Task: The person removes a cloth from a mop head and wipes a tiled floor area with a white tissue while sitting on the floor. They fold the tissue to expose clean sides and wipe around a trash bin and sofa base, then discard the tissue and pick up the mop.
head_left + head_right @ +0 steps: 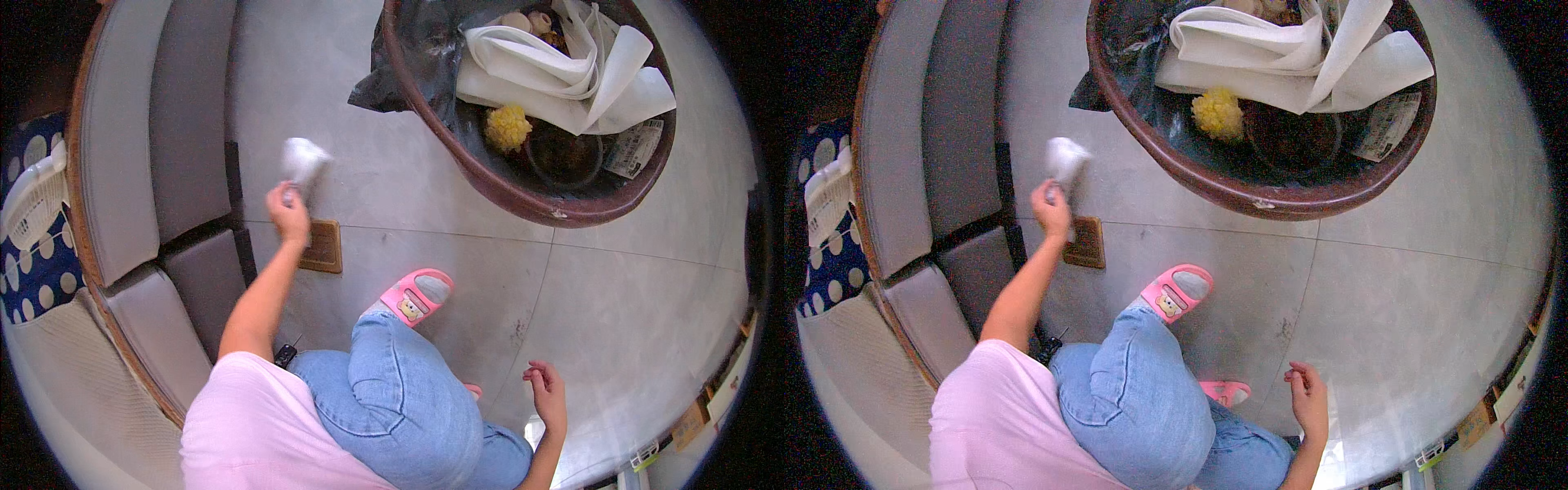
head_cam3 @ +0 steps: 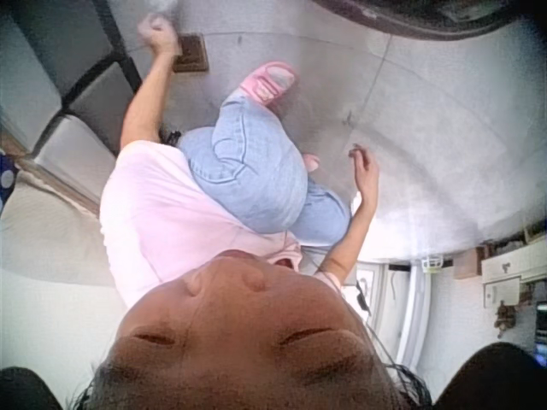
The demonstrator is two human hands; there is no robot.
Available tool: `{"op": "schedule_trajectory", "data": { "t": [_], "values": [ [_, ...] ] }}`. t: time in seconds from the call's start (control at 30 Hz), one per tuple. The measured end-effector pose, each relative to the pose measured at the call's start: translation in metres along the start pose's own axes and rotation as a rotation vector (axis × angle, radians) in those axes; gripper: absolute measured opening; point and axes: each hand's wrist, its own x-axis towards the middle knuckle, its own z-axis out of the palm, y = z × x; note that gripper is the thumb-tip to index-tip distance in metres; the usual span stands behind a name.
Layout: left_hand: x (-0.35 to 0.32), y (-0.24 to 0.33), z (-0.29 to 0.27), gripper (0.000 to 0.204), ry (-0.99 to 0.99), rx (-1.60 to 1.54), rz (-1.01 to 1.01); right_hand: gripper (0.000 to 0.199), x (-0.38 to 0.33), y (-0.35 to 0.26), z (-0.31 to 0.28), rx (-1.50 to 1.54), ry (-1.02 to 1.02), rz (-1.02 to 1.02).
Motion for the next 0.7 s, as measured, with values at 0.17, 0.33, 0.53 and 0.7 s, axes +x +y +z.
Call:
{"op": "schedule_trajectory", "data": {
  "t": [0.17, 0.33, 0.53, 0.7],
  "values": [
    [0.048, -0.127, -0.043, 0.03, 0.076, 0.443, -0.396, 0.021, -0.005, 0.007, 0.001, 0.019, -0.048, -0.001],
    [0.017, -0.056, 0.013, 0.028, 0.165, 0.368, -0.16, 0.02, -0.001, 0.002, 0.004, 0.026, -0.08, 0.021],
    [-0.077, 0.086, 0.047, 0.016, -0.173, 0.092, 0.271, 0.021, 0.01, 0.002, 0.004, 0.038, -0.113, -0.027],
    [-0.134, 0.155, 0.063, 0.019, -0.29, -0.066, 0.338, 0.021, 0.015, -0.008, 0.009, 0.008, -0.183, -0.102]
  ]
}}
